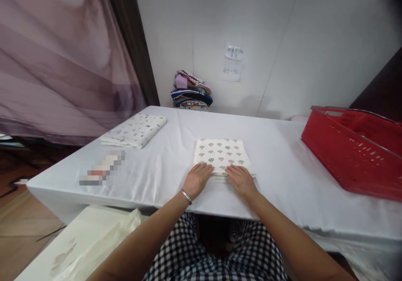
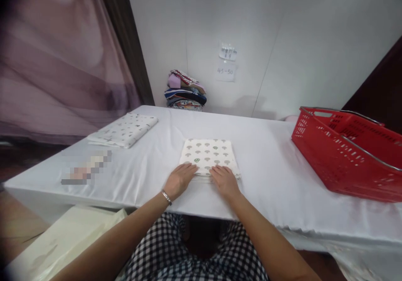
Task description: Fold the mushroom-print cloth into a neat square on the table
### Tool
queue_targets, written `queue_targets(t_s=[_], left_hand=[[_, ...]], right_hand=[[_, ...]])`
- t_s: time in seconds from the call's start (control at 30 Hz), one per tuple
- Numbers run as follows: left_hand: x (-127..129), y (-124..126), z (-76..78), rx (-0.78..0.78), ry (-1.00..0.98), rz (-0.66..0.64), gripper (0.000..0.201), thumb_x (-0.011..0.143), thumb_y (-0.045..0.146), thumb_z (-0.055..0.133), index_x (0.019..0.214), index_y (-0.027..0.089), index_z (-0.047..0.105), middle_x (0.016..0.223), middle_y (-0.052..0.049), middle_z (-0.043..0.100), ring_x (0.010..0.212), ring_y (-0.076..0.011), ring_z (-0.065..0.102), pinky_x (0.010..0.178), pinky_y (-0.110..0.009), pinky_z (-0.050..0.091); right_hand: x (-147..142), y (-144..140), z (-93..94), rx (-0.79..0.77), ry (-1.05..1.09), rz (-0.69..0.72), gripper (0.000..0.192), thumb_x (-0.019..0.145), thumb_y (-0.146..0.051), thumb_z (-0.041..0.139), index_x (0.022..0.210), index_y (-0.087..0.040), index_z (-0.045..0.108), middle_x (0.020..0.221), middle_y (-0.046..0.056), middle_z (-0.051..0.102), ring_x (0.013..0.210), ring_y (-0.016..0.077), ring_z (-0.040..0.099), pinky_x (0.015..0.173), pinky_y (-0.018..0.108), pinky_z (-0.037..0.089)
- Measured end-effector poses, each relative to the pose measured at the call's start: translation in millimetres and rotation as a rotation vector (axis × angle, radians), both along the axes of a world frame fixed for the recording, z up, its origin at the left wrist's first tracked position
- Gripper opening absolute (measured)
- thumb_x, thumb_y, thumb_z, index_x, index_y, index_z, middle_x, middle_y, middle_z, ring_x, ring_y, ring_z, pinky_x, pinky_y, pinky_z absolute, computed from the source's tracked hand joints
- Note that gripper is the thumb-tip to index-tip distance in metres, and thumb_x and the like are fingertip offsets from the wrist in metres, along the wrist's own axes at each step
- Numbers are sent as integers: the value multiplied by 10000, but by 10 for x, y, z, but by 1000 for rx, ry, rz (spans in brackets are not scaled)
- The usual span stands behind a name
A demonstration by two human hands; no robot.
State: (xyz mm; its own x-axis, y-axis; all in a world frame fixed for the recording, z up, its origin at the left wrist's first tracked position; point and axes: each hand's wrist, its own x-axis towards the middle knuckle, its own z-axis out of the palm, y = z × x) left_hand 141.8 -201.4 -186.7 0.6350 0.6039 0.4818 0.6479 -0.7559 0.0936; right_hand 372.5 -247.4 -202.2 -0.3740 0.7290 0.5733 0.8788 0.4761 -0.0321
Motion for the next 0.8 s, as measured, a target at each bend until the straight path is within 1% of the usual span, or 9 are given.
queue_targets(t_s=[0.2, 0.3, 0.37, 0.43, 0.5, 0.57, 0.63, 0.73, 0.8], left_hand=[[-13, -92, -85, 7, 33, 2, 320, 910, 150, 406, 1171, 223, 578, 1239, -51, 590, 1223, -208, 474, 1021, -418, 399], [-27, -122, -36, -58, -25, -33, 292, 908, 222, 442, 1169, 214, 573, 1228, -53, 598, 1212, -196, 484, 1034, -414, 390], [-36, -61, 37, -142, -121, -17, 277, 912, 283, 436, 1125, 220, 601, 1199, -53, 616, 1182, -179, 510, 1025, -396, 402], [-45, 87, 112, -225, -239, 110, 286, 910, 312, 428, 1102, 213, 616, 1210, -62, 608, 1171, -176, 520, 1009, -376, 415], [-47, 291, 169, -308, -316, 314, 309, 876, 316, 478, 1134, 191, 594, 1244, -89, 582, 1152, -193, 537, 967, -359, 443], [-28, 468, 199, -413, -307, 469, 382, 822, 311, 547, 1177, 170, 549, 1218, -121, 594, 1089, -217, 580, 897, -351, 476], [23, 520, 200, -512, -283, 549, 441, 798, 295, 569, 1208, 147, 501, 1156, -147, 624, 1023, -235, 614, 837, -348, 491], [147, 279, 148, -670, -344, 564, 525, 796, 280, 571, 1271, 129, 409, 1099, -154, 646, 955, -228, 637, 767, -318, 503], [220, -4, 100, -866, -402, 464, 611, 784, 296, 586, 1321, 145, 336, 999, -102, 679, 785, -187, 665, 654, -276, 511]], right_hand=[[-18, -7, -122, 63, 3, 35, 300, 925, -199, 409, 1135, -192, 623, 1177, 84, 622, 1139, 224, 540, 924, 406, 415], [-4, -7, -145, 67, 20, 41, 300, 921, -194, 415, 1135, -194, 624, 1171, 82, 626, 1132, 224, 544, 910, 408, 424], [-9, -6, -140, 65, 37, 36, 304, 917, -189, 418, 1141, -209, 623, 1165, 79, 629, 1130, 219, 547, 907, 405, 426], [-40, -12, -123, 62, 49, 30, 307, 912, -193, 428, 1152, -220, 617, 1163, 79, 630, 1130, 217, 545, 912, 404, 423], [-88, -23, -101, 48, 38, 20, 314, 905, -227, 453, 1185, -218, 595, 1192, 87, 612, 1150, 231, 526, 924, 418, 412], [-114, -28, -86, 30, 5, 9, 333, 899, -245, 468, 1214, -219, 572, 1234, 90, 584, 1174, 247, 501, 931, 431, 398], [-56, -17, -84, 12, -37, 5, 344, 896, -197, 457, 1218, -243, 567, 1260, 73, 566, 1188, 245, 487, 939, 434, 380], [271, 38, -94, -25, -78, -15, 411, 877, -95, 419, 1198, -297, 576, 1246, 37, 581, 1176, 227, 501, 971, 459, 336], [601, 81, -95, -61, -72, -71, 436, 865, -75, 401, 1174, -317, 591, 1228, 27, 593, 1171, 233, 509, 982, 498, 316]])
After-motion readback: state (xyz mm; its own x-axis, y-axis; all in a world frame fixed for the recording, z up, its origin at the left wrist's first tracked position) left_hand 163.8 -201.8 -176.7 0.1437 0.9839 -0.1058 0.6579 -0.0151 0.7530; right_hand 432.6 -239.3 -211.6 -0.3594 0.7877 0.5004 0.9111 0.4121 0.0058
